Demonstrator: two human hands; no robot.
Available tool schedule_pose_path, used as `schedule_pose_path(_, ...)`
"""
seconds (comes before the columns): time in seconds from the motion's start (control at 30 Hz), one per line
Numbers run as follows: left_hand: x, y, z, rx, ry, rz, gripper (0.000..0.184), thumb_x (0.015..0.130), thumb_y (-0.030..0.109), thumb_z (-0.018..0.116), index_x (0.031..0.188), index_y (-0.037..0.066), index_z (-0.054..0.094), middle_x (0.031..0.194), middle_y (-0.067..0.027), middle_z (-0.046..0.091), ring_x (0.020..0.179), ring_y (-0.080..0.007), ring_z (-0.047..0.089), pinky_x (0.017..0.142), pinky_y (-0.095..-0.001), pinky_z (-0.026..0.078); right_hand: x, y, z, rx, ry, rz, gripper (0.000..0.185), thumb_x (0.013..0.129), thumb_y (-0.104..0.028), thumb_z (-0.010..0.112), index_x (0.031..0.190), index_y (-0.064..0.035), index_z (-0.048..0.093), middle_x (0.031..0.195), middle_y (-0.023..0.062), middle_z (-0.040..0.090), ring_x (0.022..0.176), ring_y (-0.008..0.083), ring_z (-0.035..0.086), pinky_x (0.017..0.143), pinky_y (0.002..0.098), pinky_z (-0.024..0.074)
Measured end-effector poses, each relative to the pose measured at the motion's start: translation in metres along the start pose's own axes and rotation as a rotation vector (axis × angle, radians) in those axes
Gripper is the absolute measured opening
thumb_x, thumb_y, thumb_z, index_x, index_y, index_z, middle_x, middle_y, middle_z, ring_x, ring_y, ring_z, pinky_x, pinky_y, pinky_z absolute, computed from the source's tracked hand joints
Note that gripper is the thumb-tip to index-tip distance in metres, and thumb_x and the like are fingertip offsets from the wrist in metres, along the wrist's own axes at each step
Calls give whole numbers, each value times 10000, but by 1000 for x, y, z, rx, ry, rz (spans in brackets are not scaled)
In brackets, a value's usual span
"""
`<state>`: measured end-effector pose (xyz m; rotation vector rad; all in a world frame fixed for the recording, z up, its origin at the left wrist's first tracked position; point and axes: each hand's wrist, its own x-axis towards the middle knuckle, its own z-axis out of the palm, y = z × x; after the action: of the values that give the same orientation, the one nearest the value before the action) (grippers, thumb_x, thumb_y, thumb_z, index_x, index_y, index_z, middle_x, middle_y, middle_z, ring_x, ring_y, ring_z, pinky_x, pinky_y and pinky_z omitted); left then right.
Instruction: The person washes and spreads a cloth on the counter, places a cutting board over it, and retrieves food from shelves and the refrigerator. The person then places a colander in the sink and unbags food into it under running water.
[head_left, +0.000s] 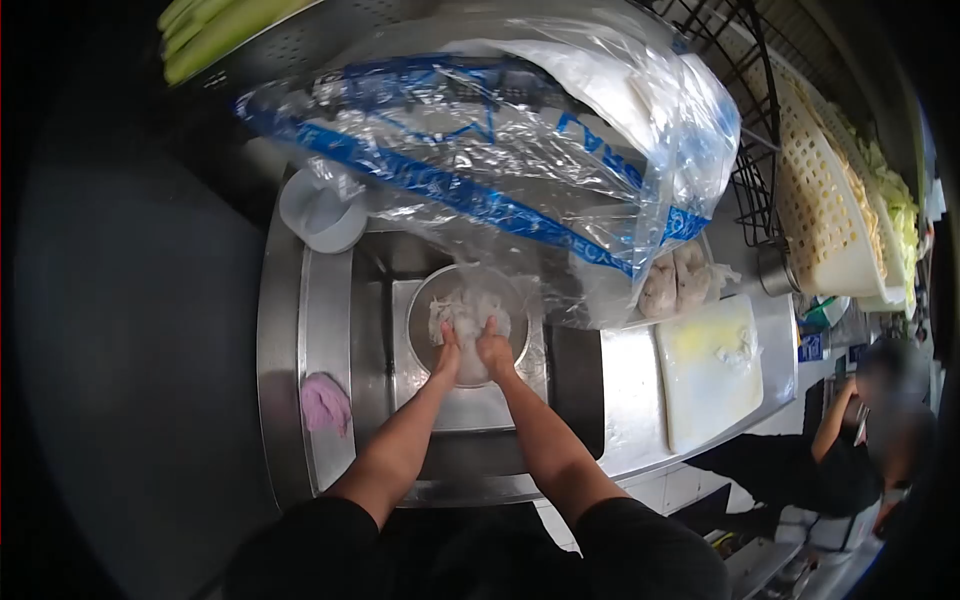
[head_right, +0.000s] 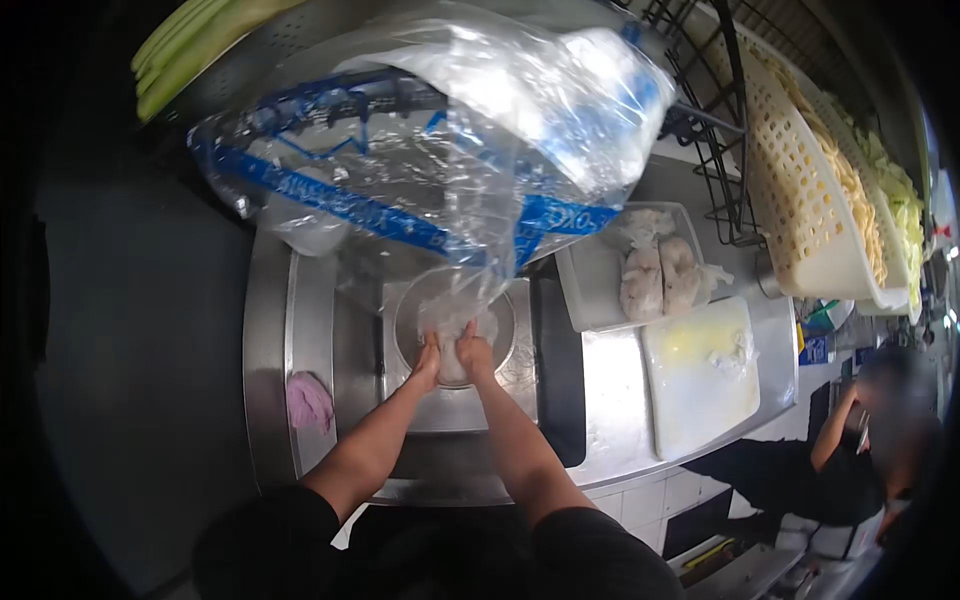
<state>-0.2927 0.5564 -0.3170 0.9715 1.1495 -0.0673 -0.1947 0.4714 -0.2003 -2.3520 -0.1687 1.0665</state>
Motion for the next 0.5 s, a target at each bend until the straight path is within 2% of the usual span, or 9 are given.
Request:
schedule_pose_path(0.07,1,-16,-1,-11,-25,80,979,888,781,266,1294,-64,546,1309,-252,561,1228,-361,539,982,-421,441,45,55,36,178,-55,19,827,997,-597,195,1179,104,595,1205,299,603,1187,375,561,1015,395,413)
schedule_pose_path(0.1,-2,-15,9,115,115,67,909,910,730,303,1262,-64,570,1279,-258,580,1208,-366,553,972,-421,444,42,60,40,183,-55,24,827,997,-597,195,1179,104,595,1205,299,603,1187,375,561,1015,395,413)
schedule_pose_path(0.17,-12,15,16,247,251,72,839,932,678,340,1229,-65,593,1250,-263,599,1188,-372,567,961,-421,447,40,56,42,957,-263,170,751,1009,-580,210,1342,46,459,1126,208,641,1025,334,632,892,434,503)
schedule_pose_path(0.2,-29,44,22,324,200,31,795,930,648,374,1221,-56,601,1244,-268,599,1184,-378,568,954,-426,448,52,67,57,1227,-336,204,737,1000,-609,170,1309,-35,514,1134,147,633,992,300,633,878,457,501)
schedule_pose_path(0.3,-21,51,25,512,58,91,764,910,640,427,1264,-19,584,1238,-258,607,1152,-380,588,931,-448,465,65,95,84,1452,-539,75,700,988,-637,164,1319,-133,519,1160,102,635,977,280,629,808,515,495)
schedule_pose_path(0.33,8,30,27,451,41,103,758,943,642,361,1235,-17,598,1231,-238,609,1119,-344,605,906,-432,478,52,79,64,1453,-530,58,700,988,-637,164,1319,-133,519,1160,102,635,977,280,629,808,515,495)
schedule_pose_path(0.37,24,19,30,396,22,109,766,975,644,295,1207,-14,612,1224,-219,612,1085,-308,622,881,-416,492,21,57,41,1422,-516,197,650,989,-630,190,1311,-172,520,1149,82,639,963,266,626,770,511,489)
schedule_pose_path(0.4,-47,66,43,353,-45,0,844,941,716,223,1202,19,622,1213,-209,616,1106,-301,610,888,-464,484,-2,48,30,1396,-500,347,601,990,-624,216,1302,-210,521,1138,62,642,949,253,622,733,507,484)
schedule_pose_path(0.5,-73,82,34,183,-247,-60,862,928,737,201,1270,40,576,1185,-191,624,1024,-293,647,775,-490,528,10,73,39,1305,-468,194,557,961,-604,308,1231,-202,583,1122,32,654,951,236,626,786,489,473)
